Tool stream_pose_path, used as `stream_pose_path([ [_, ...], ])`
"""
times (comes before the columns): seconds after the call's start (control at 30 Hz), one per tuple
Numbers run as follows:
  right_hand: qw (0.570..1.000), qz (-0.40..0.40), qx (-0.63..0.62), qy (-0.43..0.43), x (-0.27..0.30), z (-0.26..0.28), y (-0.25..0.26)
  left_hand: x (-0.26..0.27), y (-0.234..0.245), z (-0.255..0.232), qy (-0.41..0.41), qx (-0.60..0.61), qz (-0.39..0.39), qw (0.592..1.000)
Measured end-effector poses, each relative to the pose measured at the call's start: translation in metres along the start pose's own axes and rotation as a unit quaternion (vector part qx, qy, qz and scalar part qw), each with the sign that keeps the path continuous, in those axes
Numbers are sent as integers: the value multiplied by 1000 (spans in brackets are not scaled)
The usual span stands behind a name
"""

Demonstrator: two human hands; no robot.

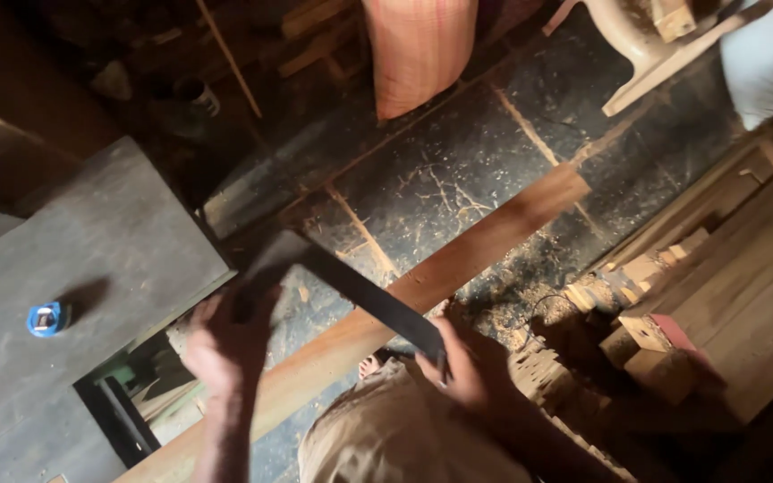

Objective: Marking lines on a wooden plank using a ruler, square, and pencil for woodworking.

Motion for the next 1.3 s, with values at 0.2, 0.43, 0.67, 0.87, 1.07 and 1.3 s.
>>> stream_pose_path([
  [0.2, 998, 51, 29, 31, -44, 20, -41, 2, 8, 92, 169, 96, 54, 979],
  [0.43, 993, 88, 70, -29, -54, 9, -42, 38, 37, 80, 2, -41, -41, 998],
  [0.67, 997, -64, -48, -6, -55, -85, 9, 70, 7, 18, -86, -6, 271, 959],
  [0.87, 980, -136, -139, -51, -59, -146, 55, 89, -34, 6, -114, -78, 325, 935],
  [1.07, 942, -158, -264, -134, -48, -187, 92, 89, -42, -5, -86, -69, 319, 941],
  [1.3, 920, -181, -270, -218, -62, -274, 137, 109, -74, 8, -25, -116, 420, 900],
])
Point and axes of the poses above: each hand's wrist, its own x-axis away from the middle knuckle, its own y-axis out of the back of the hand, z = x × y, the point moved 3 cm from there along -x, towards the middle knuckle, and after that the axes turned 1 degree about -y, right-handed, at the moved point
